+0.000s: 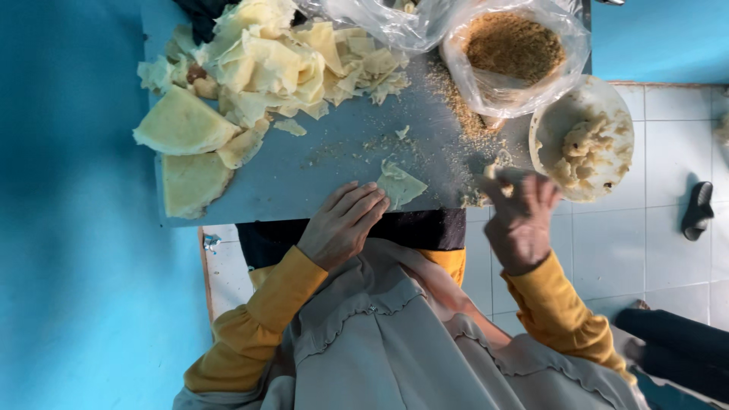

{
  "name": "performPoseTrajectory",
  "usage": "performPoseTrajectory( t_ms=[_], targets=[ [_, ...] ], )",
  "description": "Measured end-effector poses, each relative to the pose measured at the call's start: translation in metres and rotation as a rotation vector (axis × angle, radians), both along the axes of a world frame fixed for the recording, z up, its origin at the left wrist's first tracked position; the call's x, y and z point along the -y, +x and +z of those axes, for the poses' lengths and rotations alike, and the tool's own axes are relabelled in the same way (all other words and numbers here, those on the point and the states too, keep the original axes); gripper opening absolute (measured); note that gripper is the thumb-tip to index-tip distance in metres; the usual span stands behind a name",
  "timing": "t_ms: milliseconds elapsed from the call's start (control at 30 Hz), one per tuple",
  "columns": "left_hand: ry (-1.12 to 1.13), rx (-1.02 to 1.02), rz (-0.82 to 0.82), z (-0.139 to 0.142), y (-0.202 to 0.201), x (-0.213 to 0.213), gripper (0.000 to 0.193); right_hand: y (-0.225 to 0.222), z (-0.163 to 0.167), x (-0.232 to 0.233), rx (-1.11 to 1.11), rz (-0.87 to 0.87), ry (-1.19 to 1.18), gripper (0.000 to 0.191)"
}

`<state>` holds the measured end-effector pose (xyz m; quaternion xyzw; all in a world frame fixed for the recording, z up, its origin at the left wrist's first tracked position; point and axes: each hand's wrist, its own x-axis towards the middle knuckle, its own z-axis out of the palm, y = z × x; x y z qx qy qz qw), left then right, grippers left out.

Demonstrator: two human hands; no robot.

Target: The person sits at a small metal table and folds triangular pieces of thin dough by hand, pressing filling into each piece and dipping the folded edges into a bag of brown powder. Finished folded pieces are set on the table beside a pile of dough scraps.

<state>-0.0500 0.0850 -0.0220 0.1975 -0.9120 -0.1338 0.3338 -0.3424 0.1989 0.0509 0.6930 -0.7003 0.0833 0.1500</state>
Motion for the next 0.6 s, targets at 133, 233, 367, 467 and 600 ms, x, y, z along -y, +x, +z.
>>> performPoseTrajectory(
  t_ms=[133,233,367,467,600],
  targets=[
    [0.016,0.003,0.004,0.001,0.003,-0.004,0.033,0.035,-0.005,0.031,-0.189,0.252,0.141,0.074],
    [0.021,0.006,0.002,0.001,0.004,-0.004,0.035,0.052,-0.008,0.049,-0.388,0.401,0.053,0.063],
    [0.038,0.002,-0.007,0.000,0.003,0.001,0.036,0.060,-0.008,0.063,-0.612,0.427,0.030,0.062],
    [0.061,0.001,-0.007,0.000,0.003,0.002,0.035,0.067,-0.005,0.068,-0.716,0.430,0.071,0.061],
    [0.048,0.010,-0.003,0.000,0.007,0.001,0.035,0.075,0.007,0.078,-0.828,0.443,0.197,0.058]
  ],
)
